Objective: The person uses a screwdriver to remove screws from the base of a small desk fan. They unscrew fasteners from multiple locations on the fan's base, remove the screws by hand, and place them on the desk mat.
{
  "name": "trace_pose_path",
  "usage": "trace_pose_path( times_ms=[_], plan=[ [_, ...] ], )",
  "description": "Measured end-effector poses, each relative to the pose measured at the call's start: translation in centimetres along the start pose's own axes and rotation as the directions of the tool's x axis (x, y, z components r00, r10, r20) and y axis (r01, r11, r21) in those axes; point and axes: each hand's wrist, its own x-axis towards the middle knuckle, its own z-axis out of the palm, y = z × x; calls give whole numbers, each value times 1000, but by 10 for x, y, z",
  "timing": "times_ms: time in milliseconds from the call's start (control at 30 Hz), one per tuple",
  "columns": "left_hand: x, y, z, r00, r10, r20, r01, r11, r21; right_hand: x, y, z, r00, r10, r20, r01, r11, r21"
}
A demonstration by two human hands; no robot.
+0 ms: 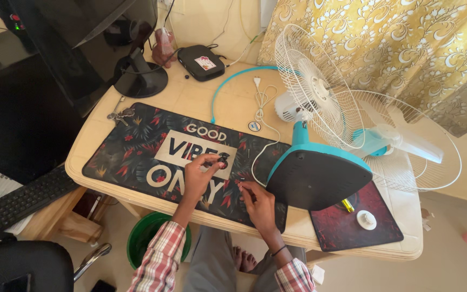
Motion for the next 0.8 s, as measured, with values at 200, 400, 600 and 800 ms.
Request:
trace_pose_path(
  times_ms=[200, 400, 600, 800],
  plan=[
    [-20, -7, 28, 951, -237, 196, 279, 934, -223, -1, 8, 0, 1000, 22, 0, -22, 999, 39],
    [-26, -18, 33, 956, -149, 254, 223, 930, -293, -5, 13, 0, 995, -37, -90, 43, 997, 61],
    [-28, -22, 30, 944, -120, 308, 219, 925, -311, -7, 4, -1, 974, -158, -161, 167, 985, 45],
    [-29, -25, 32, 904, -169, 392, 325, 868, -375, -6, -3, -3, 976, -172, -134, 167, 985, -44]
  ],
)
